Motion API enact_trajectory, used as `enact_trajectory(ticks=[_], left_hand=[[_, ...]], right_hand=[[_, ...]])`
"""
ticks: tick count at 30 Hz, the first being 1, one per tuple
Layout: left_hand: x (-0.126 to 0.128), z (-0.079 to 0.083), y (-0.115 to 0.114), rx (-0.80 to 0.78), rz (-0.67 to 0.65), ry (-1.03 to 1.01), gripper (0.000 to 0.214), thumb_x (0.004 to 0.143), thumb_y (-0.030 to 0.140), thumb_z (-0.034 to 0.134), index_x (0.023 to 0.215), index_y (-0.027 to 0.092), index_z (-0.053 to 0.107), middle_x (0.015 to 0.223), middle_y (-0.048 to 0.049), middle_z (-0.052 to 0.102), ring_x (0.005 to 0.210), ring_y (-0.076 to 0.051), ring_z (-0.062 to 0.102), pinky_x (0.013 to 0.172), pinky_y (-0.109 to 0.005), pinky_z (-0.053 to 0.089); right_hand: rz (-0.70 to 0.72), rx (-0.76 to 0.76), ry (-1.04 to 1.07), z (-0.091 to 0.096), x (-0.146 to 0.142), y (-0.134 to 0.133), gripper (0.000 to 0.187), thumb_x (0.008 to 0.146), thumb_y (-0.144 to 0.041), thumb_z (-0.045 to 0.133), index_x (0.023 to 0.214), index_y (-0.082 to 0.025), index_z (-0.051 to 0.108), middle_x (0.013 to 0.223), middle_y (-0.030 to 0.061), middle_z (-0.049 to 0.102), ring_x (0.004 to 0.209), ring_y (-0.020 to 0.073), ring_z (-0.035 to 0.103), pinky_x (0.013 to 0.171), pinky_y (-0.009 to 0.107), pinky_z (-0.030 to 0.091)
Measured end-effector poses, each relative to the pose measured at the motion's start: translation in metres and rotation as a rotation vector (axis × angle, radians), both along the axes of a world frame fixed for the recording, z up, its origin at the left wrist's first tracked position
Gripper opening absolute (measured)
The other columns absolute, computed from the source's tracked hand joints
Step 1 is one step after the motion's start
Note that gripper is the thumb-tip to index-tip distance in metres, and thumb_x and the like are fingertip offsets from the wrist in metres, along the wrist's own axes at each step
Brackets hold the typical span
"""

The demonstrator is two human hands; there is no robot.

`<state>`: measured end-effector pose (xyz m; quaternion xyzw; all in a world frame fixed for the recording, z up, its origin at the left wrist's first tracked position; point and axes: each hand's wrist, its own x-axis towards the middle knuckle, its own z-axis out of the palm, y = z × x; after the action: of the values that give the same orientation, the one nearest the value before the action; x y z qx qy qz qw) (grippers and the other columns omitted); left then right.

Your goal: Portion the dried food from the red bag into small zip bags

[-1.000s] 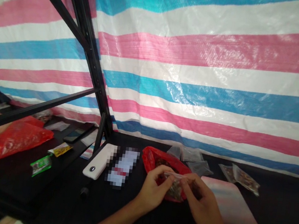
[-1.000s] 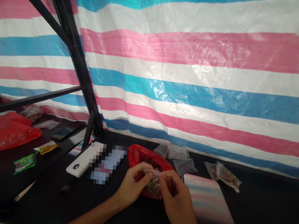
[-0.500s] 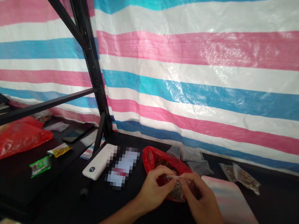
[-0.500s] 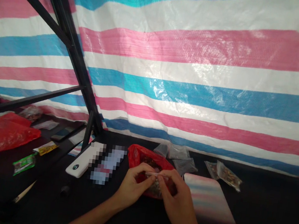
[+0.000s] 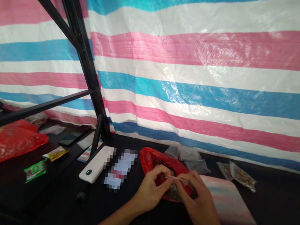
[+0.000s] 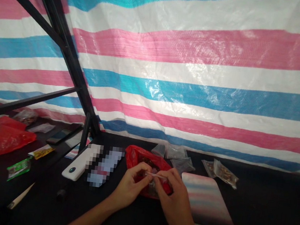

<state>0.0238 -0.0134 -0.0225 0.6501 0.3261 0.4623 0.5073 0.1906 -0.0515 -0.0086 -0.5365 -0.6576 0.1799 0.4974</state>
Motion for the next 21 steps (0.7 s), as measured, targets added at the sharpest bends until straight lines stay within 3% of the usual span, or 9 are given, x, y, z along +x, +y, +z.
enact_trajectory(ticks=[4, 8, 11, 16, 19, 21], left_hand=[[0.000, 0.002, -0.002, 0.050, -0.029, 0.035, 0.027, 0.092, 0.044, 0.064, 0.089, 0.016, 0.066, 0.092, -0.0065, 0.066, 0.089, -0.020, 0.059, 0.082, -0.031, 0.046], [-0.001, 0.002, -0.003, 0.158, 0.036, 0.055, 0.021, 0.091, 0.038, 0.065, 0.092, 0.017, 0.065, 0.091, -0.0060, 0.065, 0.085, -0.019, 0.059, 0.079, -0.031, 0.047], [-0.005, 0.001, -0.002, 0.338, 0.140, 0.129, 0.014, 0.094, 0.030, 0.060, 0.101, 0.019, 0.064, 0.099, -0.0075, 0.065, 0.091, -0.021, 0.059, 0.082, -0.033, 0.048], [-0.013, -0.003, 0.007, 0.557, 0.426, 0.272, 0.016, 0.096, 0.015, 0.049, 0.101, 0.022, 0.063, 0.103, -0.0071, 0.064, 0.101, -0.023, 0.059, 0.091, -0.037, 0.048], [-0.018, -0.005, 0.015, 0.571, 0.639, 0.316, 0.017, 0.095, 0.015, 0.050, 0.101, 0.023, 0.063, 0.105, -0.0065, 0.062, 0.103, -0.024, 0.057, 0.093, -0.040, 0.047], [-0.020, -0.008, 0.019, 0.549, 0.721, 0.348, 0.016, 0.095, 0.015, 0.050, 0.100, 0.023, 0.063, 0.106, -0.0068, 0.061, 0.105, -0.025, 0.056, 0.094, -0.042, 0.046]], right_hand=[[0.009, 0.027, 0.002, 0.008, -0.001, -0.002, 0.028, 0.091, -0.044, 0.062, 0.074, -0.024, 0.069, 0.079, 0.0037, 0.061, 0.075, 0.0205, 0.062, 0.071, 0.032, 0.054], [-0.015, 0.041, 0.035, 0.014, 0.007, 0.000, 0.027, 0.090, -0.046, 0.062, 0.076, -0.024, 0.069, 0.075, 0.0022, 0.062, 0.069, 0.0190, 0.061, 0.065, 0.030, 0.053], [-0.232, 0.050, 0.114, 0.018, 0.029, 0.003, 0.030, 0.088, -0.053, 0.062, 0.087, -0.024, 0.068, 0.076, 0.0021, 0.067, 0.064, 0.0191, 0.060, 0.059, 0.030, 0.051], [-0.821, 0.186, 0.054, 0.027, 0.092, 0.005, 0.047, 0.086, -0.060, 0.057, 0.104, -0.018, 0.069, 0.098, 0.0126, 0.070, 0.080, 0.0270, 0.065, 0.074, 0.039, 0.051], [-0.925, 0.060, -0.162, 0.019, 0.131, 0.008, 0.049, 0.087, -0.058, 0.053, 0.106, -0.017, 0.072, 0.092, 0.0143, 0.069, 0.078, 0.0298, 0.064, 0.073, 0.043, 0.050], [-0.812, -0.103, -0.258, 0.006, 0.151, 0.013, 0.050, 0.083, -0.061, 0.053, 0.104, -0.021, 0.073, 0.088, 0.0123, 0.070, 0.075, 0.0310, 0.065, 0.067, 0.043, 0.049]])
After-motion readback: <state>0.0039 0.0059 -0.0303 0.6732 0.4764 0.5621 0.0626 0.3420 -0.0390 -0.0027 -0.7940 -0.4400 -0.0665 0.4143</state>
